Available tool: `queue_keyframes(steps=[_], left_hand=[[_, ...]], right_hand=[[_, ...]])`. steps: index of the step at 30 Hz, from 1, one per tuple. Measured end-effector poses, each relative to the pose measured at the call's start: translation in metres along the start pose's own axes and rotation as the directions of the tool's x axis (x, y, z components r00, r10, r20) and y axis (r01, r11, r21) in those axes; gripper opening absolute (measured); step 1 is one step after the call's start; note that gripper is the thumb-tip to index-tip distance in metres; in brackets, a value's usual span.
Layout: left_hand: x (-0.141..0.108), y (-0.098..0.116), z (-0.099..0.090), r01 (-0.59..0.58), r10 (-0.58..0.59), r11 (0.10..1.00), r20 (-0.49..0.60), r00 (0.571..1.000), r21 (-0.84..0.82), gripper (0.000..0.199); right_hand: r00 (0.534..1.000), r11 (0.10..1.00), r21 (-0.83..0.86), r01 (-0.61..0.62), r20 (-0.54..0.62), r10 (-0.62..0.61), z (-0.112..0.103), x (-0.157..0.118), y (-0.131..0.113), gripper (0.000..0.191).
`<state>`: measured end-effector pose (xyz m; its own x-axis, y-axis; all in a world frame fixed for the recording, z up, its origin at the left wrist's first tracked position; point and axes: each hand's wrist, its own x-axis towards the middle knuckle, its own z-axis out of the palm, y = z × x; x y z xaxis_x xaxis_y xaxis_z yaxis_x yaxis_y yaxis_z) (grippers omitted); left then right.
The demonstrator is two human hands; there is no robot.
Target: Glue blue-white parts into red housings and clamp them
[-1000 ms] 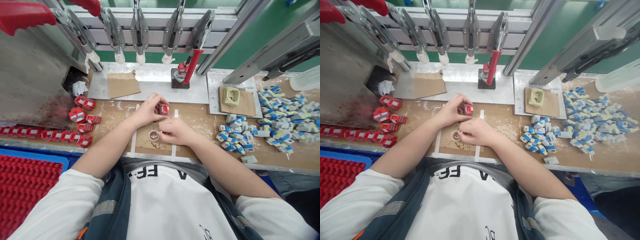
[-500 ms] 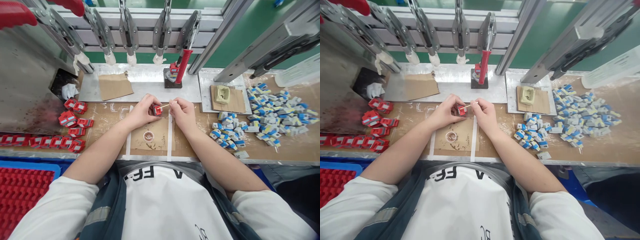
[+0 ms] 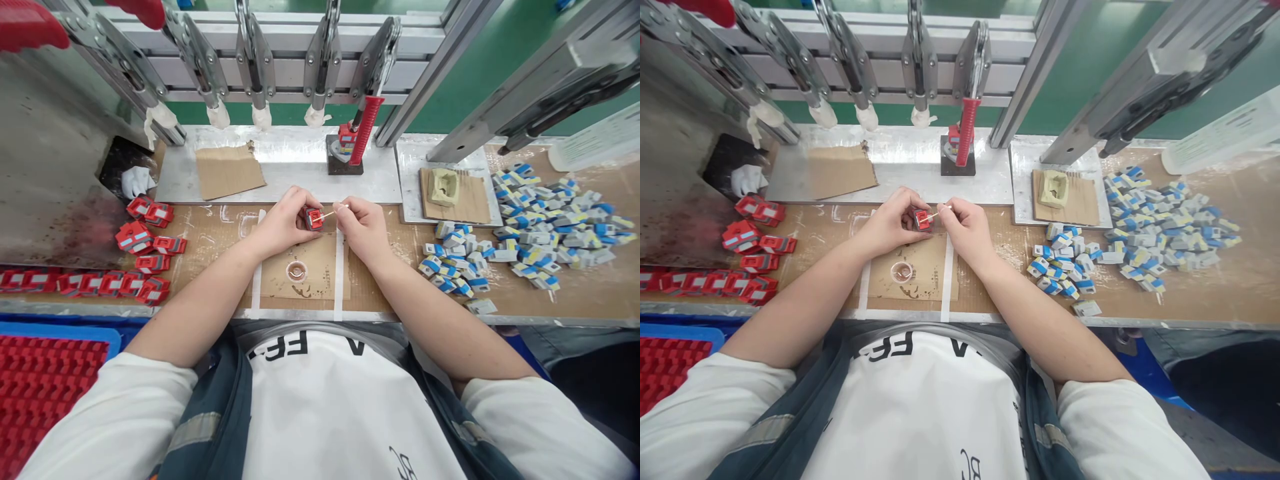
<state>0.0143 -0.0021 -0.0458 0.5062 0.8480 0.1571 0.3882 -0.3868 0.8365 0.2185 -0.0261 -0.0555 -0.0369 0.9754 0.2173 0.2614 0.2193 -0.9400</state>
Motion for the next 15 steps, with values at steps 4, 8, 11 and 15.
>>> queue_keyframes(steps=[4, 8, 11, 15], left_hand=[[0.0004, -0.0016, 0.001, -0.001, 0.001, 1.0, -0.012, 1.0, -0.009, 0.04], [0.0003, -0.0004, 0.0015, -0.011, 0.011, 1.0, -0.016, 1.0, 0.006, 0.036], [0.0, 0.0026, 0.0011, -0.02, 0.021, 0.999, -0.012, 1.0, 0.032, 0.032], [-0.0005, 0.005, 0.0006, -0.019, 0.02, 0.998, -0.004, 1.0, 0.053, 0.031]], right_hand=[[1.0, 0.999, -0.034, 0.008, 0.015, -0.007, -0.0008, -0.0009, 0.0003, 0.045], [1.0, 0.996, -0.08, 0.03, -0.004, -0.03, -0.002, -0.0011, -0.0013, 0.038], [0.997, 0.989, -0.131, 0.062, -0.034, -0.067, -0.0043, -0.0008, -0.0041, 0.034], [0.992, 0.972, -0.21, 0.109, -0.035, -0.119, -0.0068, -0.0008, -0.0082, 0.034]])
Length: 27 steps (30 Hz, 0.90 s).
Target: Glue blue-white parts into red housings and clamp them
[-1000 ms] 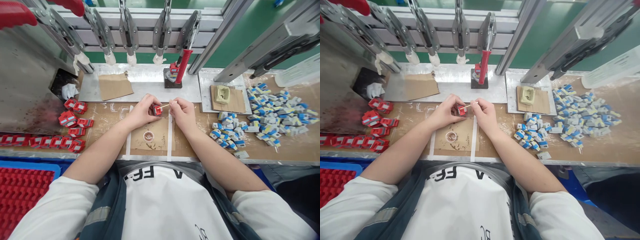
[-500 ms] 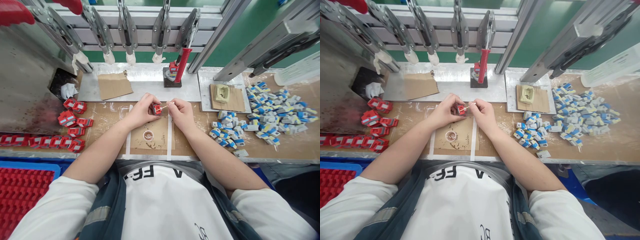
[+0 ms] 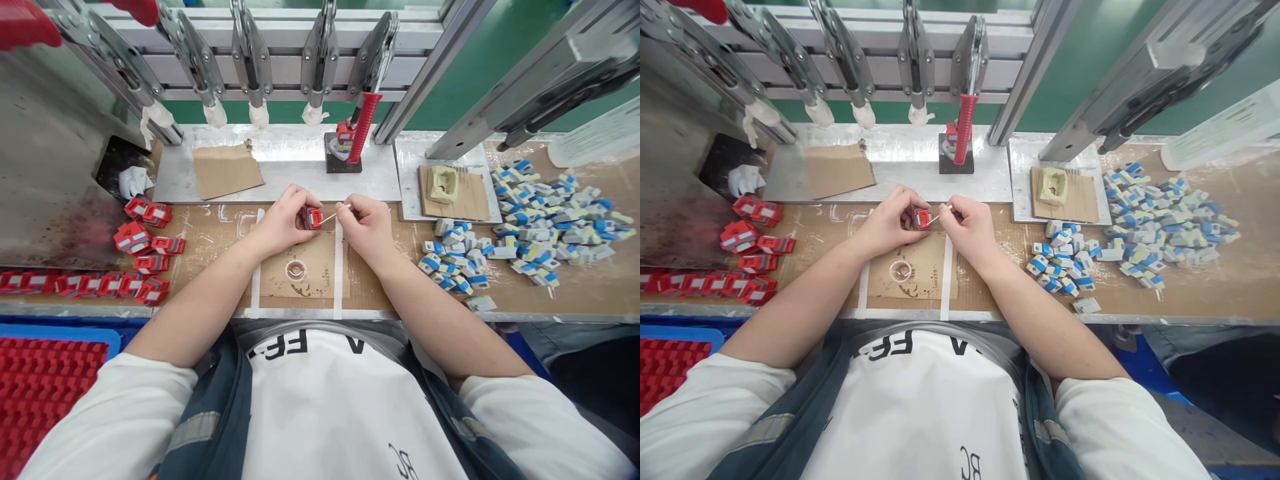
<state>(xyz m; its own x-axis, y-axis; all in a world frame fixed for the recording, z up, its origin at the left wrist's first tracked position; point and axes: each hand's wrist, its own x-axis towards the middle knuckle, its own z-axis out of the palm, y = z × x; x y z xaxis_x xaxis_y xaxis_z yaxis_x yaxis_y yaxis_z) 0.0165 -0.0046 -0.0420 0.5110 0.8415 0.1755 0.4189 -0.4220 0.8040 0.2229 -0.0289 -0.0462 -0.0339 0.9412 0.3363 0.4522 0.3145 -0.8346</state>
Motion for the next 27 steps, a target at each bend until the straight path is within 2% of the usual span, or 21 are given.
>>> queue_keyframes(steps=[6, 9, 11, 12, 13, 15, 16, 17, 18, 19, 20, 22, 24, 25, 27], left_hand=[[0.0, 0.0, 0.0, 0.007, -0.009, 0.999, 0.028, 1.0, 0.048, 0.033], [0.0, 0.0, 0.0, 0.01, -0.011, 0.999, 0.026, 1.0, 0.049, 0.035], [0.0, -0.001, -0.001, 0.019, -0.02, 0.999, 0.017, 1.0, 0.038, 0.034], [0.0, -0.001, -0.001, 0.025, -0.025, 0.999, 0.011, 1.0, 0.024, 0.034], [0.0, -0.002, -0.002, 0.031, -0.031, 1.0, 0.005, 1.0, 0.005, 0.034], [0.001, -0.004, -0.003, 0.04, -0.04, 0.999, -0.005, 0.999, -0.032, 0.037], [0.001, -0.004, -0.004, 0.041, -0.042, 0.998, -0.011, 0.999, -0.042, 0.039], [0.001, -0.004, -0.004, 0.044, -0.045, 0.998, -0.018, 0.999, -0.05, 0.041], [0.002, -0.004, -0.005, 0.052, -0.053, 0.997, -0.02, 0.998, -0.061, 0.044], [0.002, -0.004, -0.005, 0.068, -0.069, 0.994, -0.015, 0.997, -0.08, 0.046], [0.002, -0.004, -0.005, 0.093, -0.094, 0.99, -0.004, 0.996, -0.106, 0.048], [0.002, -0.003, -0.006, 0.155, -0.154, 0.974, 0.021, 0.988, -0.167, 0.054], [0.001, -0.001, -0.005, 0.189, -0.189, 0.959, 0.021, 0.982, -0.21, 0.057], [0.001, -0.001, -0.005, 0.19, -0.194, 0.955, 0.005, 0.981, -0.226, 0.059], [0.002, -0.001, -0.003, 0.18, -0.193, 0.952, -0.033, 0.981, -0.247, 0.062]], right_hand=[[0.997, 0.993, -0.104, 0.061, -0.029, -0.064, -0.002, 0.002, -0.003, 0.042], [0.996, 0.994, -0.084, 0.067, -0.046, -0.071, -0.007, 0.0, -0.007, 0.048], [0.986, 0.987, -0.017, 0.159, 0.053, -0.158, -0.009, -0.005, -0.011, 0.046], [0.959, 0.972, 0.021, 0.234, 0.157, -0.234, -0.009, -0.009, -0.013, 0.045], [0.908, 0.949, 0.047, 0.312, 0.28, -0.312, -0.007, -0.013, -0.017, 0.044], [0.759, 0.891, 0.025, 0.453, 0.512, -0.401, -0.001, -0.021, -0.025, 0.041], [0.704, 0.86, -0.035, 0.509, 0.592, -0.392, 0.002, -0.023, -0.03, 0.041], [0.67, 0.826, -0.112, 0.552, 0.65, -0.359, 0.003, -0.025, -0.034, 0.041], [0.658, 0.794, -0.194, 0.577, 0.686, -0.311, 0.002, -0.026, -0.038, 0.041], [0.664, 0.767, -0.269, 0.583, 0.702, -0.258, -0.003, -0.027, -0.041, 0.041], [0.689, 0.749, -0.343, 0.567, 0.696, -0.203, -0.012, -0.028, -0.043, 0.042], [0.79, 0.731, -0.496, 0.468, 0.606, -0.095, -0.044, -0.034, -0.044, 0.043], [0.912, 0.692, -0.661, 0.289, 0.409, 0.01, -0.085, -0.047, -0.041, 0.039], [0.953, 0.65, -0.732, 0.205, 0.301, 0.04, -0.106, -0.055, -0.037, 0.038], [0.985, 0.541, -0.838, 0.067, 0.142, 0.097, -0.14, -0.074, -0.027, 0.036]])
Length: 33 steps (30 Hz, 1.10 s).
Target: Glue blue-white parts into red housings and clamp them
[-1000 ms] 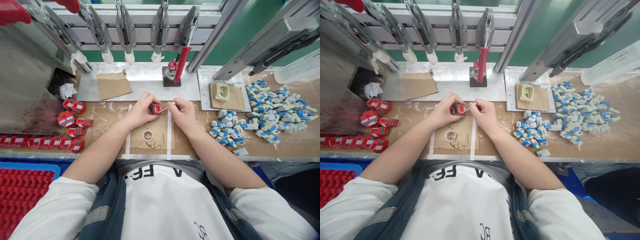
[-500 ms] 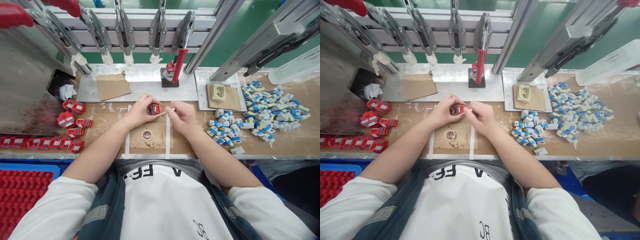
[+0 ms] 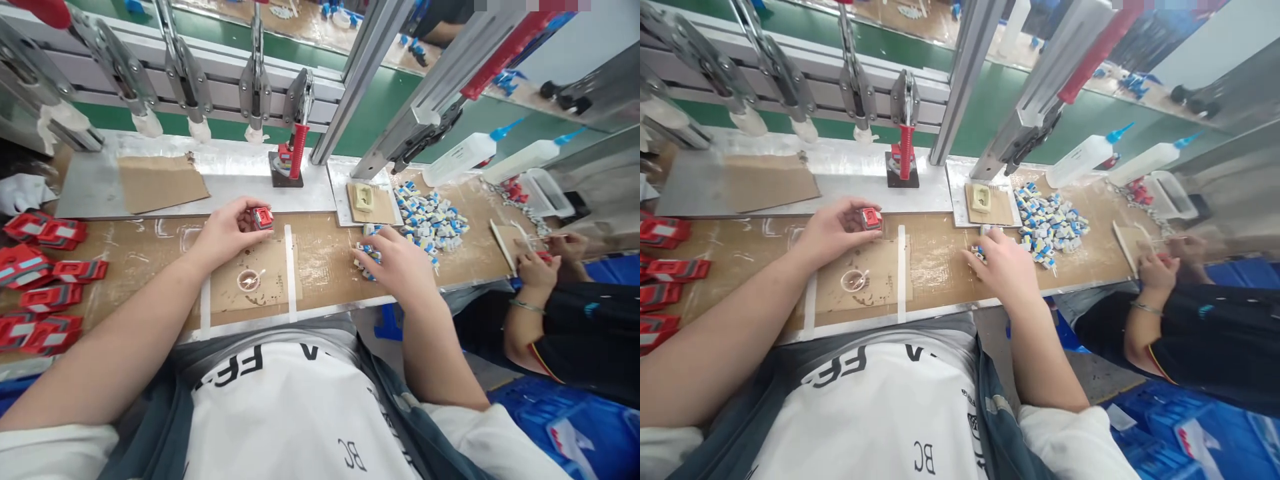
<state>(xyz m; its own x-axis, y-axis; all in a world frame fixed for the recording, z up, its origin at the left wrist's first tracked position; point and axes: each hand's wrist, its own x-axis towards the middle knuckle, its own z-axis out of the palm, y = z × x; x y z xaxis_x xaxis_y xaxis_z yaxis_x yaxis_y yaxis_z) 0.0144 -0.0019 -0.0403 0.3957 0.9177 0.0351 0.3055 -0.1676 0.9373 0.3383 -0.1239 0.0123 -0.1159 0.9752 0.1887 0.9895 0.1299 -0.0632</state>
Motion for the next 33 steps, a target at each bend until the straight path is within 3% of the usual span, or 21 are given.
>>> queue_keyframes(steps=[3, 8, 12, 14, 17, 20, 22, 24, 28, 33], left_hand=[[0.001, 0.0, 0.002, -0.012, 0.011, 0.999, -0.026, 1.0, -0.045, 0.067], [-0.002, 0.007, 0.005, -0.031, 0.028, 0.98, -0.019, 0.999, -0.194, 0.074], [-0.005, 0.011, 0.004, -0.021, 0.018, 0.982, -0.016, 1.0, -0.187, 0.065], [-0.005, 0.01, 0.002, -0.044, 0.044, 0.973, -0.006, 0.999, -0.228, 0.064], [-0.006, 0.006, -0.001, -0.103, 0.132, 0.935, 0.065, 0.989, -0.341, 0.068], [-0.007, 0.005, -0.004, -0.16, 0.23, 0.89, 0.116, 0.966, -0.427, 0.072], [-0.009, 0.005, -0.005, -0.193, 0.272, 0.869, 0.114, 0.956, -0.455, 0.071], [-0.011, 0.004, -0.006, -0.2, 0.275, 0.867, 0.104, 0.956, -0.456, 0.069], [-0.013, 0.001, -0.008, -0.211, 0.255, 0.897, 0.067, 0.965, -0.388, 0.073], [-0.014, 0.005, -0.007, -0.179, 0.198, 0.932, 0.03, 0.98, -0.317, 0.073]], right_hand=[[0.998, 0.996, -0.068, -0.052, 0.023, 0.054, 0.007, -0.024, 0.026, 0.032], [0.995, 0.999, -0.044, 0.001, 0.097, 0.003, 0.024, -0.027, 0.028, 0.024], [0.995, 0.973, 0.227, 0.038, 0.076, -0.057, 0.02, -0.014, 0.025, 0.022], [0.998, 0.887, 0.459, 0.042, 0.022, -0.058, 0.019, -0.004, 0.016, 0.025], [0.997, 0.67, 0.741, 0.039, -0.076, 0.027, 0.023, 0.015, -0.01, 0.029], [0.989, 0.473, 0.878, 0.072, -0.124, 0.081, 0.03, 0.036, -0.041, 0.031], [0.985, 0.416, 0.903, 0.104, -0.152, 0.082, 0.032, 0.05, -0.059, 0.033], [0.979, 0.424, 0.894, 0.143, -0.191, 0.075, 0.03, 0.061, -0.074, 0.033], [0.959, 0.525, 0.817, 0.237, -0.283, 0.006, 0.021, 0.072, -0.095, 0.031], [0.938, 0.645, 0.697, 0.312, -0.335, -0.092, 0.022, 0.076, -0.103, 0.029]])
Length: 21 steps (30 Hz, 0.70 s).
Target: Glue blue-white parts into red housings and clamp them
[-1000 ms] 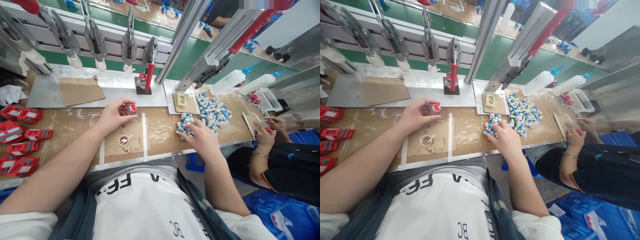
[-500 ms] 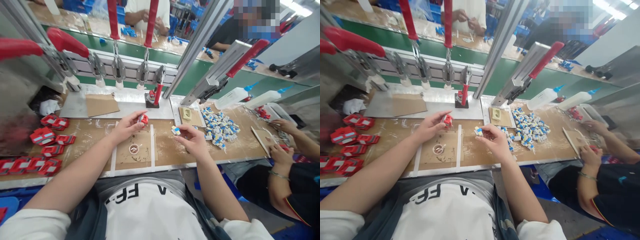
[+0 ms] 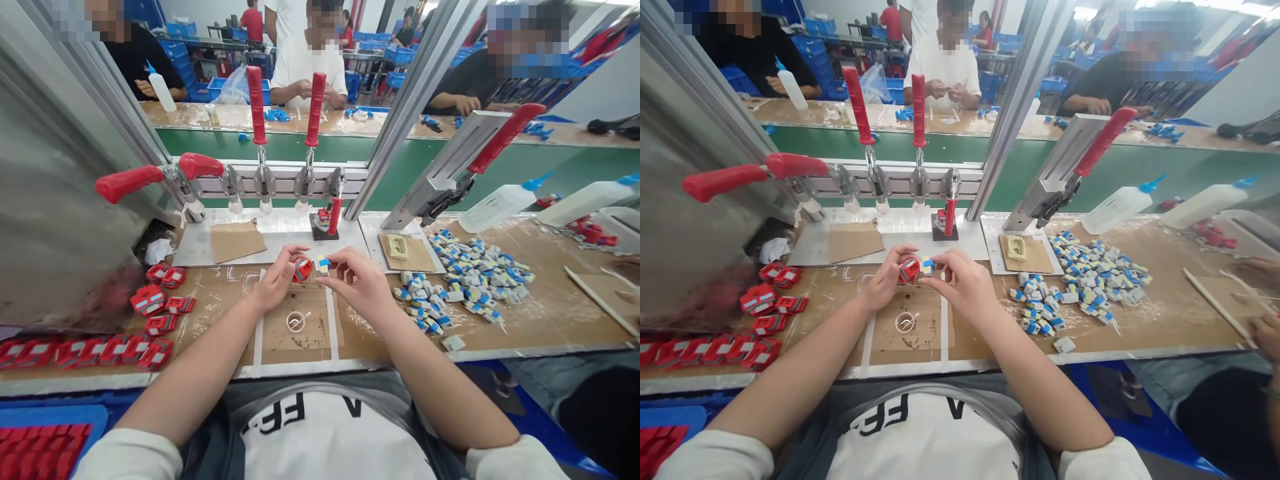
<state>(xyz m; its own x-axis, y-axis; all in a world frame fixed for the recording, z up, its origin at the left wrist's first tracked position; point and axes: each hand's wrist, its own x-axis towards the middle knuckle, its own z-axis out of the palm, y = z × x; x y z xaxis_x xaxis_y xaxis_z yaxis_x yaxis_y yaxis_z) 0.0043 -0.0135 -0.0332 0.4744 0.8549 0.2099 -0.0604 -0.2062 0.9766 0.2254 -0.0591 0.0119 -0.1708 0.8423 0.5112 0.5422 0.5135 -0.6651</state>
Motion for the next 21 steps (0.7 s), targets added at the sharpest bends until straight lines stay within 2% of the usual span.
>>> queue_keyframes(steps=[2, 3, 5, 8, 10, 14, 17, 21], left_hand=[[0.002, 0.005, 0.003, 0.136, -0.137, 0.987, 0.0, 0.991, -0.081, 0.067], [0.004, 0.008, 0.004, 0.231, -0.23, 0.962, 0.028, 0.973, -0.148, 0.065], [0.007, 0.012, 0.005, 0.426, -0.4, 0.864, 0.151, 0.904, -0.267, 0.06], [0.009, 0.013, 0.004, 0.599, -0.511, 0.74, 0.323, 0.797, -0.307, 0.053], [0.008, 0.011, 0.004, 0.637, -0.535, 0.71, 0.358, 0.765, -0.299, 0.051], [0.008, 0.005, 0.002, 0.657, -0.553, 0.677, 0.361, 0.751, -0.331, 0.054], [0.01, 0.006, 0.0, 0.677, -0.578, 0.651, 0.354, 0.736, -0.344, 0.059], [0.011, 0.014, 0.001, 0.664, -0.603, 0.651, 0.28, 0.747, -0.369, 0.051]], right_hand=[[0.996, 0.995, -0.046, 0.083, 0.034, -0.082, -0.001, 0.001, 0.006, 0.027], [0.987, 0.986, -0.075, 0.149, 0.065, -0.144, -0.002, 0.001, 0.009, 0.025], [0.95, 0.944, -0.149, 0.295, 0.148, -0.274, -0.005, 0.005, 0.016, 0.021], [0.89, 0.864, -0.248, 0.438, 0.257, -0.377, -0.008, 0.012, 0.023, 0.022], [0.866, 0.839, -0.263, 0.476, 0.308, -0.394, -0.007, 0.017, 0.025, 0.025], [0.836, 0.818, -0.255, 0.516, 0.356, -0.417, -0.002, 0.022, 0.029, 0.027], [0.835, 0.818, -0.235, 0.525, 0.33, -0.441, 0.004, 0.023, 0.032, 0.024], [0.805, 0.799, -0.142, 0.584, 0.231, -0.547, 0.012, 0.023, 0.035, 0.021]])
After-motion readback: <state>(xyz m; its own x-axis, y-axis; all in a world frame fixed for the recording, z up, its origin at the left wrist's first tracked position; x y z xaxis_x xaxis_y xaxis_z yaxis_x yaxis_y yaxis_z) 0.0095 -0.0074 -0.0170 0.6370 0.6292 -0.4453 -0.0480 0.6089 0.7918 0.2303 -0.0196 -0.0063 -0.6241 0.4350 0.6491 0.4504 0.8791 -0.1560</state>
